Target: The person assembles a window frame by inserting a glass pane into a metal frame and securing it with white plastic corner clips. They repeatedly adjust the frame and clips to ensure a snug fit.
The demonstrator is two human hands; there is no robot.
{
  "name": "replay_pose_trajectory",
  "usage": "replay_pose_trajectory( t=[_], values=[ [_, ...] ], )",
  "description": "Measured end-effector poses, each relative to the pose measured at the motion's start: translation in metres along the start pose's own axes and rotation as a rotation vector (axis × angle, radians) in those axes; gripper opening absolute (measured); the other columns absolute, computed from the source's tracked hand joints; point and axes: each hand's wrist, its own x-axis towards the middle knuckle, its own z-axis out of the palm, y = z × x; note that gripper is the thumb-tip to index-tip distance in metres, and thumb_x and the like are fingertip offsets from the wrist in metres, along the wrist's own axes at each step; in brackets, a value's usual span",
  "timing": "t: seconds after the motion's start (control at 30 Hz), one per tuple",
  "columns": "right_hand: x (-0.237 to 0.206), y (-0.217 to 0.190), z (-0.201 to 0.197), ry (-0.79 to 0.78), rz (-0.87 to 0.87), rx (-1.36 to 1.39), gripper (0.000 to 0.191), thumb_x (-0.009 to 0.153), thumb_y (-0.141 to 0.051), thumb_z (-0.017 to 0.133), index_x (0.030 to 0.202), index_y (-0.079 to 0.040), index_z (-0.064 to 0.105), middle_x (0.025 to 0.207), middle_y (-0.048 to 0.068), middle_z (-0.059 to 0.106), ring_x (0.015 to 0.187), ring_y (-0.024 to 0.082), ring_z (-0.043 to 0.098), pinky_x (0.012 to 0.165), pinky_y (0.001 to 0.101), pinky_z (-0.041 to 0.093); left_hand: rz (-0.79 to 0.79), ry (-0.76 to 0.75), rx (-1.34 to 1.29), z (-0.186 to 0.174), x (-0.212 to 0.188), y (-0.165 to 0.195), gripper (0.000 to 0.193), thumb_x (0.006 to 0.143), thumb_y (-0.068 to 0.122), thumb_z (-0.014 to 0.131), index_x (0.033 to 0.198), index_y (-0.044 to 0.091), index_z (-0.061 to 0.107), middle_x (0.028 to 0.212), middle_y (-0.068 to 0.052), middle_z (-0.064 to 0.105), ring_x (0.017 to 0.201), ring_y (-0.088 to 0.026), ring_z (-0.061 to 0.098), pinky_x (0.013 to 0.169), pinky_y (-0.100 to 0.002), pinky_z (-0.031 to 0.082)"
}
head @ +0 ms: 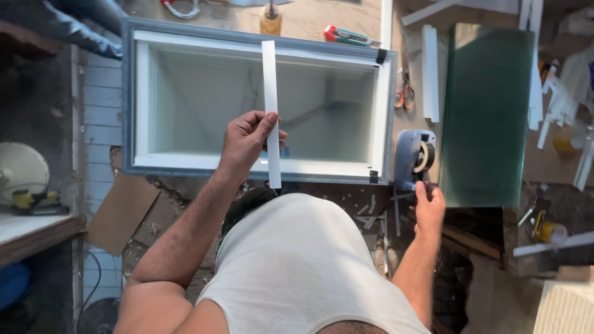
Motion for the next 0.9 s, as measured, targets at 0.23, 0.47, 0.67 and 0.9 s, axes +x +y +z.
replay_pose_trajectory(
  t=[0.23, 0.47, 0.67, 0.9],
  values=[
    [0.014, 0.006, -0.010, -0.131, -0.068, 0.012, 0.025, 0.102, -0.024, 0.075, 0.107, -0.001, 0.071, 0.093, 0.001, 0.067, 0.078, 0.011, 0.057, 0.062, 0.0289, 0.053, 0.028, 0.165, -0.015, -0.021, -0.055, -0.012, 0.031, 0.105, 0.032, 0.057, 0.115, 0.006, 0.071, 0.088, -0.004, 0.077, 0.073, -0.010, 0.072, 0.067, -0.028, 0.063],
    [0.002, 0.030, -0.018, -0.179, 0.075, 0.713, 0.015, 0.106, -0.015, 0.075, 0.097, -0.006, 0.068, 0.092, 0.004, 0.065, 0.082, 0.013, 0.064, 0.078, 0.0360, 0.069, 0.029, 0.413, -0.010, -0.047, -0.098, -0.027, 0.027, 0.099, 0.026, 0.066, 0.113, 0.004, 0.073, 0.082, 0.000, 0.071, 0.067, -0.008, 0.066, 0.059, -0.025, 0.058],
    [-0.028, 0.044, -0.002, 0.008, -0.209, 0.328, 0.013, 0.107, -0.008, 0.068, 0.099, 0.001, 0.062, 0.103, 0.010, 0.067, 0.094, 0.020, 0.070, 0.078, 0.0413, 0.065, 0.165, 0.575, 0.111, -0.081, -0.123, -0.018, 0.026, 0.099, 0.017, 0.073, 0.120, 0.002, 0.074, 0.088, 0.000, 0.072, 0.072, -0.005, 0.062, 0.061, -0.022, 0.051],
    [-0.042, 0.032, 0.010, 0.053, -0.532, 0.012, 0.010, 0.105, 0.001, 0.068, 0.102, 0.008, 0.062, 0.103, 0.016, 0.071, 0.089, 0.025, 0.076, 0.074, 0.0420, 0.064, 0.239, 0.585, 0.333, -0.126, -0.116, 0.011, 0.034, 0.092, 0.015, 0.079, 0.123, 0.005, 0.070, 0.087, 0.000, 0.071, 0.076, -0.005, 0.068, 0.067, -0.023, 0.055]
  ],
)
